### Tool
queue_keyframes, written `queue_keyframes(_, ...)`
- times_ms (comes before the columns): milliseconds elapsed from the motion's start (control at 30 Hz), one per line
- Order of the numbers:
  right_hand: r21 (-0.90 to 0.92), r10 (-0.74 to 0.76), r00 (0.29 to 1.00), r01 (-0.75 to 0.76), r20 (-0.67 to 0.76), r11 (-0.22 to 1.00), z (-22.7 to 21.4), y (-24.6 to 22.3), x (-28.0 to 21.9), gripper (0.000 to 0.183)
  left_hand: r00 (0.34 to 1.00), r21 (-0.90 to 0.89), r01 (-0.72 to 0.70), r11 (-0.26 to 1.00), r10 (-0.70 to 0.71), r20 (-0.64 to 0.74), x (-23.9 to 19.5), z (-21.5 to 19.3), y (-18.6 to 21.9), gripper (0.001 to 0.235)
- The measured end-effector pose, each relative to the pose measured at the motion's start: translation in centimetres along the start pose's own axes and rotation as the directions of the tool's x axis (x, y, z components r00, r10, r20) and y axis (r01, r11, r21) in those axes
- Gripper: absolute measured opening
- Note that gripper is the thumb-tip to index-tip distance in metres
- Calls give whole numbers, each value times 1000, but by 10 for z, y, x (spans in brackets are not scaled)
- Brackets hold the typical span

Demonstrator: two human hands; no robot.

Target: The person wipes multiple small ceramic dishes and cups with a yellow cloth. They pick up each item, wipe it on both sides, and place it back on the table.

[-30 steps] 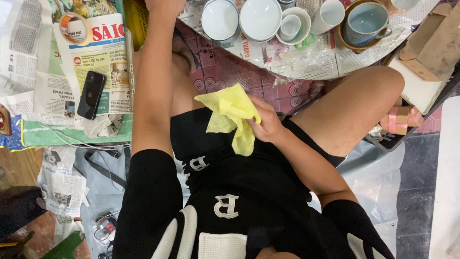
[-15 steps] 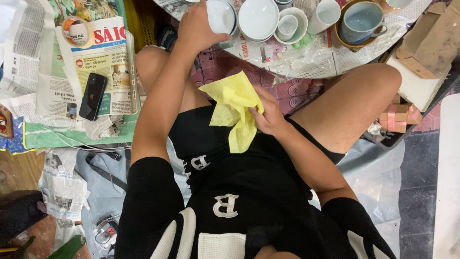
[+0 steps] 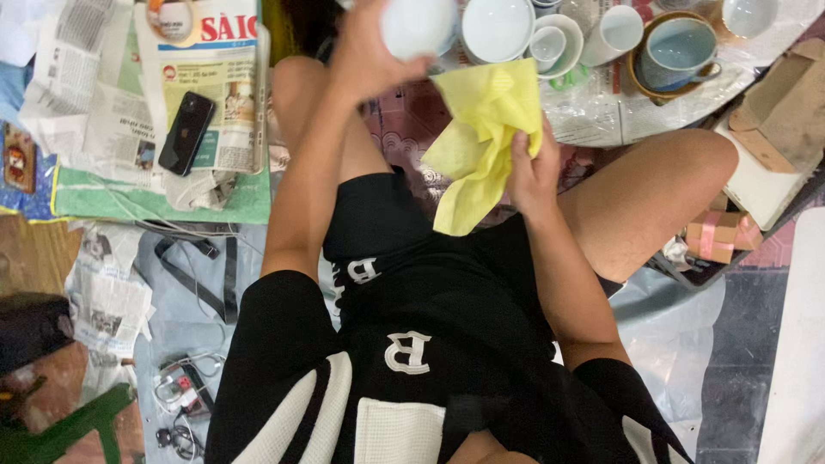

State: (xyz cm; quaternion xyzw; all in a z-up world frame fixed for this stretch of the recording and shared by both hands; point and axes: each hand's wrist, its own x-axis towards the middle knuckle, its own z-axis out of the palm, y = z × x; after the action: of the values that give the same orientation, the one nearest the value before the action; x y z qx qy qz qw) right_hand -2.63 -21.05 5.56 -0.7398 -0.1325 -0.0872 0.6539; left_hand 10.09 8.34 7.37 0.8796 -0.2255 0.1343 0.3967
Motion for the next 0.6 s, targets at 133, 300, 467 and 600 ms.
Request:
queue_keyframes(133,-22,-199,980,199,17,980,-1,-4,0,36,979,-104,-54,993,73,189,-28,2,77,120)
queue_keyframes(300,243,-98,991,117,-87,963,4,19,-13,38,972,-385,59,921,34,231,-50,15,126,128)
queue_keyframes(467,462,135,981,-55,-142,885,5,51,-23,37,982,-571,-143,808,190,22,-50,57,111,123)
queue_keyframes(600,472,228,970,-165,-79,866,11,66,-34,39,983,-690,-56,722,160,88,-69,87,80,117)
